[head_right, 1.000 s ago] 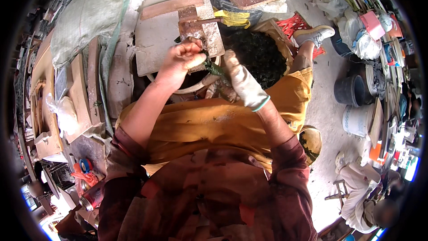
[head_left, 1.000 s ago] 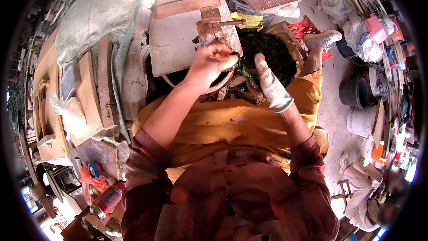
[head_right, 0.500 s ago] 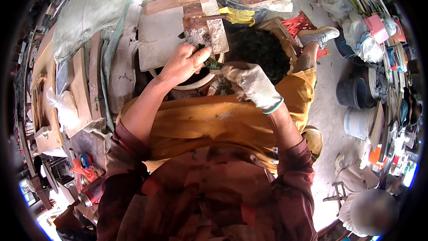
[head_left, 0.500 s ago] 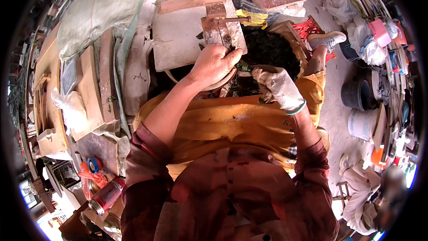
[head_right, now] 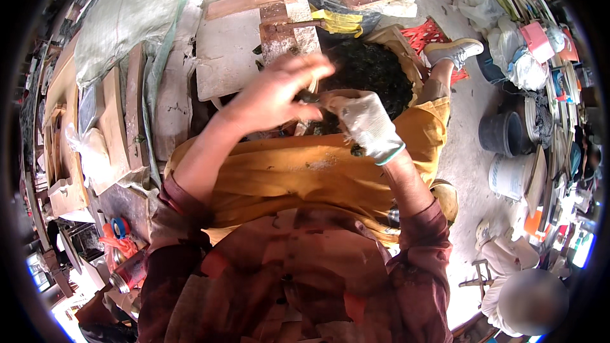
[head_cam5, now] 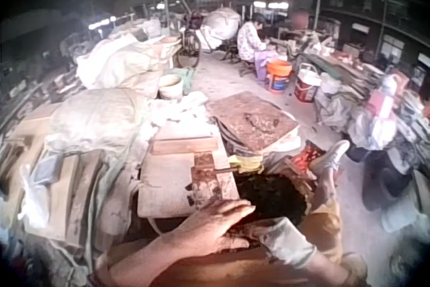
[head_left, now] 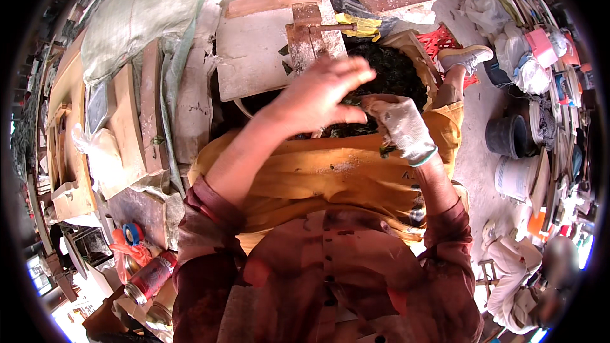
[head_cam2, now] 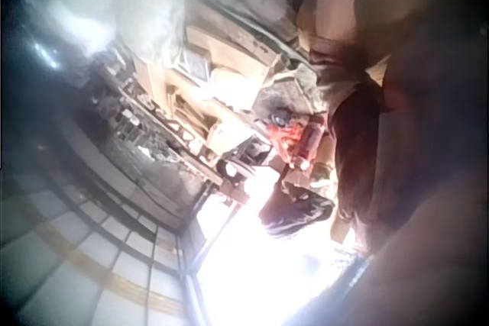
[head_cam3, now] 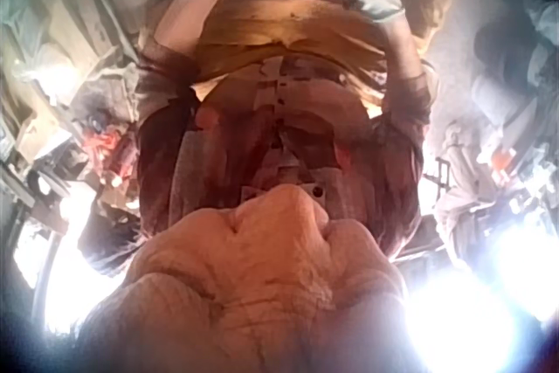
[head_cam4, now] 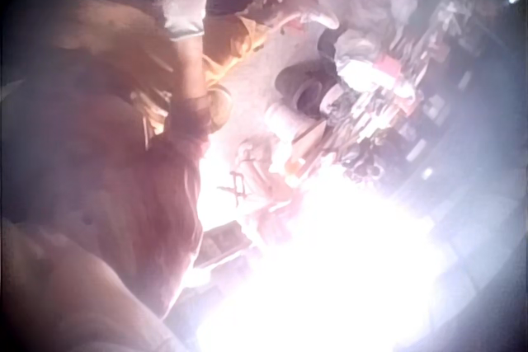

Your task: The person sits on the floor and repeatedly picks up green leafy plant stems from a pile. They use a small handheld knife to trim the stems over a white bucket, dropping the trimmed pieces into the bucket. The process is repetitive, involving picking, trimming, and discarding the plant material.

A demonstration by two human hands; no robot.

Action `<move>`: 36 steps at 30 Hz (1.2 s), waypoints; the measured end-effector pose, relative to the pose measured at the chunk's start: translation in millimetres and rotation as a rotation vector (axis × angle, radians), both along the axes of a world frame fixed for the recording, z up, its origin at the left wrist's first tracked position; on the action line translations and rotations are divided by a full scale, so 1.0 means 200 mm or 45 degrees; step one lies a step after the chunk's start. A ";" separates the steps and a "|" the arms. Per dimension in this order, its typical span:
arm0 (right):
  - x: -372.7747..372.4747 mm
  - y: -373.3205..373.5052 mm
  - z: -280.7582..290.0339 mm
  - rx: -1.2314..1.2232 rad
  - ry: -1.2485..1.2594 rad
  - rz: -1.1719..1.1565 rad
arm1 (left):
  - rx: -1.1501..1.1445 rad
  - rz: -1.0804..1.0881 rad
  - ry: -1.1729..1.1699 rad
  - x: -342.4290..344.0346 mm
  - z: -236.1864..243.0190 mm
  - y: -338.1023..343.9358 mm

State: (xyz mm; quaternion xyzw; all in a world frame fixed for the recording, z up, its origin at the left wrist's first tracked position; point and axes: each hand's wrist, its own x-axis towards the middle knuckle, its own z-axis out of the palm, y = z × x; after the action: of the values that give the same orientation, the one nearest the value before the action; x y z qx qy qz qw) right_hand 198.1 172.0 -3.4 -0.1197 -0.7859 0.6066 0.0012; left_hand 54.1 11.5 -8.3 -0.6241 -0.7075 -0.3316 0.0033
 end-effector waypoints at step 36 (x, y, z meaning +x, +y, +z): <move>-0.60 0.15 -0.47 0.737 -0.276 -0.376 | -1.271 0.793 0.087 -0.45 -0.24 -0.09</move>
State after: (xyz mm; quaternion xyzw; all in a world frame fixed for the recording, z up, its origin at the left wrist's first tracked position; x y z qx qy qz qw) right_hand 79.1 201.2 -97.9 -0.2909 -0.8951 0.3356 0.0394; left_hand -36.5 -5.9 -56.9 -0.3232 -0.9274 0.0784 -0.1710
